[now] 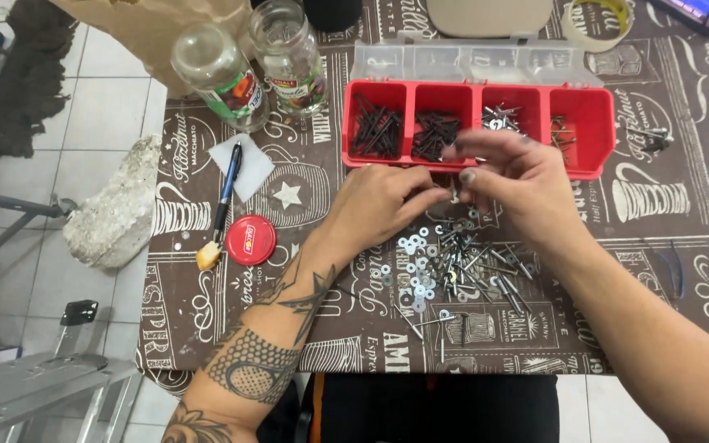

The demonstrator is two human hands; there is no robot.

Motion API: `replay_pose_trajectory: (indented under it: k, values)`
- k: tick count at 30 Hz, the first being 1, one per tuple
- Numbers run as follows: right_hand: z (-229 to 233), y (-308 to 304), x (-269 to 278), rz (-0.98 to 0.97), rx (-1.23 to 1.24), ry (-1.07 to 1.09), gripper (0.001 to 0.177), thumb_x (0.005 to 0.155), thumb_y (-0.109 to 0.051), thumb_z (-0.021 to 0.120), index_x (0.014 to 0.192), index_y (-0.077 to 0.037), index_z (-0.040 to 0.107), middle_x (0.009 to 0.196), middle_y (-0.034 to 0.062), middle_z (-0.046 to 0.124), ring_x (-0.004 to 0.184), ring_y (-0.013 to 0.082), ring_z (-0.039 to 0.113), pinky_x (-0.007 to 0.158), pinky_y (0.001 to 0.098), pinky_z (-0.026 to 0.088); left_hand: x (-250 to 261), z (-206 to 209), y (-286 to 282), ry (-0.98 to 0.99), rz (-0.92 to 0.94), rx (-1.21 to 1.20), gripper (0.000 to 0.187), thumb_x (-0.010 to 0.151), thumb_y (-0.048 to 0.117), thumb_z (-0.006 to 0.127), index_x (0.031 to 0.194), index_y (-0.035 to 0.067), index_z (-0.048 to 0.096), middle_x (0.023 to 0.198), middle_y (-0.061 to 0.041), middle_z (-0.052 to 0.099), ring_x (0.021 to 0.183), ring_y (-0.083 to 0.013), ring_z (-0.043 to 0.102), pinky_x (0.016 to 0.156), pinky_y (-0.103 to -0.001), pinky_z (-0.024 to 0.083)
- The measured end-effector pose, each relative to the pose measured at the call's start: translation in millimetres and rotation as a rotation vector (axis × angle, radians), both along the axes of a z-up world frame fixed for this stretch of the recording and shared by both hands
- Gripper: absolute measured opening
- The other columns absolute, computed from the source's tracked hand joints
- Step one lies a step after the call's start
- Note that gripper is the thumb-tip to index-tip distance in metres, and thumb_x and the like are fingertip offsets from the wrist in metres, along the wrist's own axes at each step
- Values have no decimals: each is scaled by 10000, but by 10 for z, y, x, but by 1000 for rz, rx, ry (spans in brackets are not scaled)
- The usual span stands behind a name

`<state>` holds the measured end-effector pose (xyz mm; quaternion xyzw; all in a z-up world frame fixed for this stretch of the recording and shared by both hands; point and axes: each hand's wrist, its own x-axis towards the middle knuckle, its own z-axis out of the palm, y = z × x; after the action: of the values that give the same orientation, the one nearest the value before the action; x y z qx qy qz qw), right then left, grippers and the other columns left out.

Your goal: The person sorts screws and washers from a pile on the table into a red compartmentalized organizer. They pick up individual screws and washers, place them into the organizer, and occasionally adjust the pile on the table.

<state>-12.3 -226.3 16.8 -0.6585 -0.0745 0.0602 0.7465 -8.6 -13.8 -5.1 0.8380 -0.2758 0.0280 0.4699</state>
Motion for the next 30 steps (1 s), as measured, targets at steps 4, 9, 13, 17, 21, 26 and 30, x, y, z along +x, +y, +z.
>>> replay_pose_trajectory:
  k: [4,9,13,17,21,26,30]
  values:
    - [302,69,-67,82,-183,-92,760,854,155,610,1542,-12,334,1453,249,562,699,159,665,579,211,550,-5,9,-7,-126,-135,356,193,990,307,607,975,132,688,680,-62,699,566,-219,634,493,-324,474]
    - [430,74,-97,55,-445,-22,546,871,129,599,1394,-18,538,1254,140,721,676,103,668,593,176,566,20,136,-20,-45,-267,447,180,974,251,600,1081,242,745,831,39,770,481,-64,587,348,-197,327]
    - [352,13,-67,71,-550,-82,217,944,45,672,1148,-23,703,958,98,763,695,98,652,615,189,559,25,85,-31,-88,-285,401,116,950,168,681,1026,168,768,893,-1,788,701,-143,735,409,-192,533]
    - [366,-20,-23,113,-705,-158,109,940,0,708,1033,4,765,875,125,779,651,119,694,543,190,567,30,129,-21,-98,-295,359,140,950,118,643,990,163,769,870,10,781,649,-103,715,356,-181,440]
    - [297,-119,7,107,-728,-284,84,963,-7,728,1036,-6,768,771,97,746,615,104,667,552,189,549,19,158,-20,-75,-295,435,174,919,243,704,1064,161,756,1006,4,768,871,-187,730,543,-333,586]
    - [286,-221,34,50,-740,-336,63,1002,-18,738,1046,19,764,668,64,670,479,69,485,389,187,355,35,30,-25,-119,-267,291,96,960,152,636,975,137,729,892,-1,736,660,-96,649,392,-192,445]
    - [342,-261,20,-113,-561,-376,245,1052,95,648,1286,25,653,926,106,700,635,63,561,533,163,480,46,-14,-8,-92,-198,192,120,975,192,628,1046,111,682,953,-23,713,737,-115,643,586,-223,537]
